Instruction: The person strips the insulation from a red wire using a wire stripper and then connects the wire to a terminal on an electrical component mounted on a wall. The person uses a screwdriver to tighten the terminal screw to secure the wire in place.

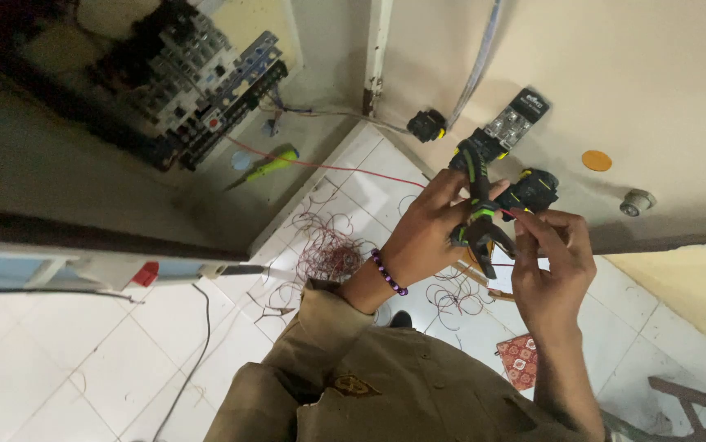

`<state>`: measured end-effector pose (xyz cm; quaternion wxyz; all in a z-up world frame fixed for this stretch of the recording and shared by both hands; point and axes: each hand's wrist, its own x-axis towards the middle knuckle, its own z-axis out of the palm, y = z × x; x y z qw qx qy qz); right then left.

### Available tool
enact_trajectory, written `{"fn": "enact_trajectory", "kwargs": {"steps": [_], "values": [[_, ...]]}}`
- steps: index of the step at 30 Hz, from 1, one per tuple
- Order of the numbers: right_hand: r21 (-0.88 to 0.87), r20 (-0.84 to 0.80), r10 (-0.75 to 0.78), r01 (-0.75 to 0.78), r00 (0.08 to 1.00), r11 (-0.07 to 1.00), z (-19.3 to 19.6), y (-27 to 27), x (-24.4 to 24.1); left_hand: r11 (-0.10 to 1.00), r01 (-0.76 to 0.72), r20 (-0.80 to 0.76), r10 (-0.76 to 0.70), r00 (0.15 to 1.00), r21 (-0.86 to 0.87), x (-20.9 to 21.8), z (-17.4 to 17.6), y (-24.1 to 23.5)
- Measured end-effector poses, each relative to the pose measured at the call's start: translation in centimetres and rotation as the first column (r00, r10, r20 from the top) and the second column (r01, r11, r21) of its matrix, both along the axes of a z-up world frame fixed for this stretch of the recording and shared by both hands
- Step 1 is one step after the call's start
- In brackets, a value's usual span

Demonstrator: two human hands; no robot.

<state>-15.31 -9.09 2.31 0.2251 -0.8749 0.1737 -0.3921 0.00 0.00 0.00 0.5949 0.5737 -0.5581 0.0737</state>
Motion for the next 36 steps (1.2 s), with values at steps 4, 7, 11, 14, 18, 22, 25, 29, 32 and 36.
{"fn": "enact_trajectory", "kwargs": {"steps": [4,7,11,14,18,22,25,29,32,36], "values": [[0.031,0.076,-0.068,0.066,0.995,0.997,-1.3,-0.3,1.1,0.993,0.066,0.138,-0.079,0.987,0.096,1.1,0.2,-0.4],[0.169,0.217,-0.083,0.046,0.973,0.985,-1.8,-0.6,2.2,0.983,0.160,0.124,-0.171,0.977,0.095,2.1,0.8,-1.2],[0.164,0.270,-0.068,0.024,0.960,0.986,-1.6,-0.1,2.9,0.957,0.211,0.105,-0.234,0.966,0.197,2.6,1.2,-1.2],[0.082,0.264,0.027,-0.051,0.964,0.995,0.0,0.3,3.3,0.932,0.245,0.088,-0.277,0.957,0.267,3.5,0.4,-1.5],[0.044,0.086,0.242,-0.246,0.967,0.968,2.7,0.2,3.2,0.903,0.288,0.104,-0.336,0.936,0.320,3.8,1.9,0.1],[0.174,-0.060,0.491,-0.475,0.869,0.863,5.3,-0.7,3.0,0.905,0.377,0.180,-0.412,0.893,0.197,3.7,0.0,0.8],[0.005,-0.172,0.437,-0.443,0.883,0.897,6.0,0.0,2.5,0.873,0.392,0.130,-0.441,0.888,0.289,3.8,0.0,1.8],[0.027,-0.117,0.366,-0.366,0.923,0.930,5.4,1.5,0.0,0.928,0.300,0.252,-0.351,0.902,0.221,4.9,1.4,2.5],[0.105,0.142,0.146,-0.162,0.979,0.981,3.3,2.6,-2.2,0.944,0.223,0.261,-0.285,0.922,0.241,5.9,1.1,2.5],[0.472,0.577,-0.324,0.017,0.750,0.881,-0.6,2.1,-5.8,0.884,0.254,0.060,-0.300,0.952,0.391,6.5,-0.1,2.5]]}}
